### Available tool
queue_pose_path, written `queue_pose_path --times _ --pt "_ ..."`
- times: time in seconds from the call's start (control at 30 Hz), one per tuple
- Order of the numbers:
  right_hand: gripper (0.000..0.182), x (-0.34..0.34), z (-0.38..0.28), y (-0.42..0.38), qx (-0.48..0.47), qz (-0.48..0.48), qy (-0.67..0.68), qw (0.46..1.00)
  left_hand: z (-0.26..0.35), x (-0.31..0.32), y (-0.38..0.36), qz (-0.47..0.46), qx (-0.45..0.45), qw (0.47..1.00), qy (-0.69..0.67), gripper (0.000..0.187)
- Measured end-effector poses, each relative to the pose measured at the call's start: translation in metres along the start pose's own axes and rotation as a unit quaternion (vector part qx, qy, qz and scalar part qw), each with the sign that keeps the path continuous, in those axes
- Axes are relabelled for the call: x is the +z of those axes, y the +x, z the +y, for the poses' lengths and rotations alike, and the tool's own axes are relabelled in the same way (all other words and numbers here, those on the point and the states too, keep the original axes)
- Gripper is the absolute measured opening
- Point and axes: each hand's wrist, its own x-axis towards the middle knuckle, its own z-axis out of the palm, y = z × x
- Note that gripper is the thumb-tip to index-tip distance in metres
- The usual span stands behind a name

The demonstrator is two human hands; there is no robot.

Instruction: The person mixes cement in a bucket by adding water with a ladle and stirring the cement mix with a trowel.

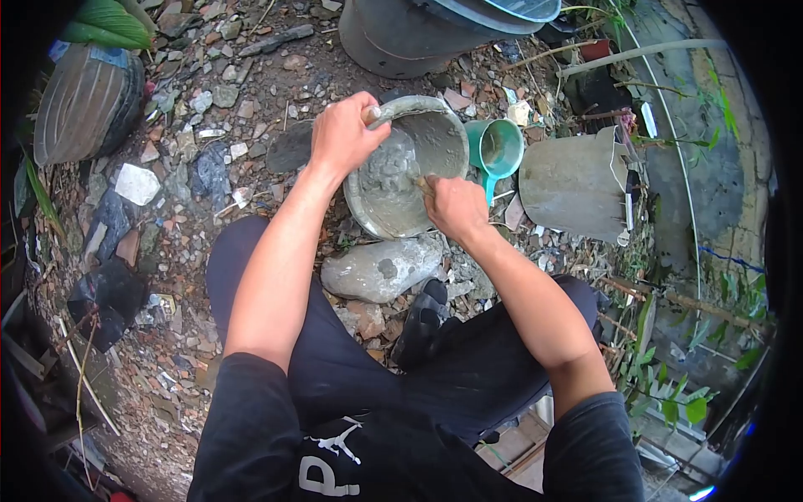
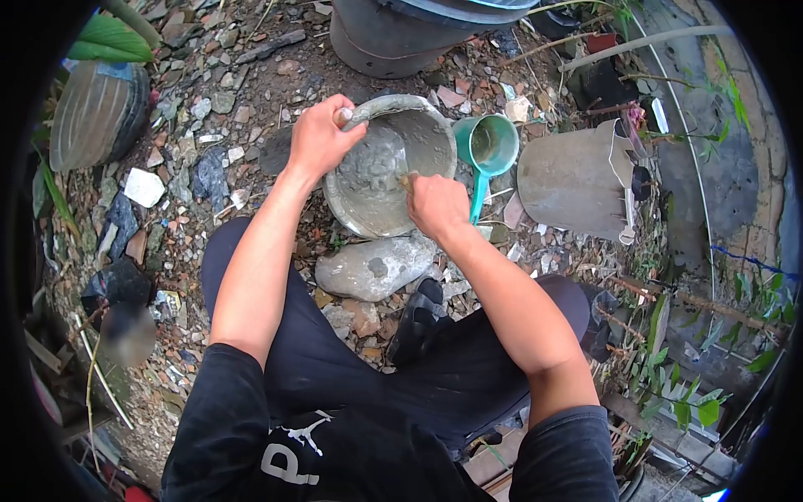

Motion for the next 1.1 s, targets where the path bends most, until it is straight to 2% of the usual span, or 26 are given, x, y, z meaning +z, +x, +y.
queue_pose_path --times 0.1,0.17,0.3,0.33,0.37,0.4,0.47,0.5,0.53,0.6,0.73,0.8,0.83,0.87,0.93,0.97,1.1 --pt "0.027 0.001 -0.007 0.001 -0.019 0.049 0.007 0.999 -0.002 0.001 0.001 0.002 -0.006 1.0 0.013 0.029" --pt "0.028 0.003 -0.011 0.004 -0.07 0.136 0.029 0.988 -0.002 0.001 0.002 0.001 -0.01 1.0 0.009 0.029" --pt "0.021 -0.011 -0.019 -0.002 -0.098 0.147 0.074 0.981 -0.004 -0.001 0.003 0.0 -0.01 1.0 0.019 0.03" --pt "0.025 -0.011 -0.02 -0.001 -0.001 0.017 0.268 0.963 -0.003 -0.001 0.003 -0.002 -0.01 1.0 0.017 0.03" --pt "0.029 -0.012 -0.02 0.0 0.097 -0.113 0.445 0.883 -0.002 -0.001 0.003 -0.002 -0.009 1.0 0.021 0.031" --pt "0.029 -0.005 -0.016 0.0 0.098 -0.112 0.444 0.884 -0.002 -0.002 0.004 -0.002 -0.007 1.0 0.026 0.031" --pt "0.032 0.011 -0.009 0.004 -0.043 -0.008 0.356 0.934 -0.004 -0.002 0.006 -0.004 -0.006 1.0 0.027 0.032" --pt "0.039 -0.003 -0.007 -0.001 -0.077 0.0 0.229 0.97 -0.005 -0.002 0.006 -0.007 -0.012 1.0 0.026 0.032" --pt "0.039 -0.01 -0.005 -0.003 -0.077 0.001 0.23 0.97 -0.006 -0.003 0.006 -0.01 -0.019 0.999 0.025 0.032" --pt "0.04 -0.022 -0.004 -0.006 -0.08 -0.042 0.093 0.992 -0.005 -0.002 0.005 -0.008 -0.014 0.999 0.027 0.032" --pt "0.04 -0.048 -0.012 -0.012 -0.041 -0.031 0.096 0.994 -0.005 -0.003 0.006 -0.01 -0.019 0.999 0.03 0.033" --pt "0.039 -0.065 -0.013 -0.015 -0.018 0.034 0.172 0.984 -0.011 0.0 0.006 0.005 -0.002 1.0 0.023 0.031" --pt "0.036 -0.074 -0.01 -0.014 -0.028 -0.001 0.217 0.976 -0.012 0.002 0.006 0.022 0.02 0.999 0.016 0.029" --pt "0.036 -0.068 -0.007 -0.011 -0.027 -0.001 0.216 0.976 -0.014 0.003 0.006 0.021 0.021 0.999 0.015 0.029" --pt "0.036 -0.043 -0.004 -0.004 -0.024 -0.095 0.232 0.968 -0.014 0.003 0.009 0.019 0.033 0.999 0.002 0.028" --pt "0.034 -0.032 -0.006 -0.002 0.004 -0.079 0.236 0.968 -0.012 0.0 0.009 -0.007 0.0 1.0 0.015 0.032" --pt "0.03 -0.017 -0.009 0.01 0.034 -0.036 0.265 0.963 -0.005 -0.005 0.009 -0.02 -0.006 1.0 0.022 0.033"
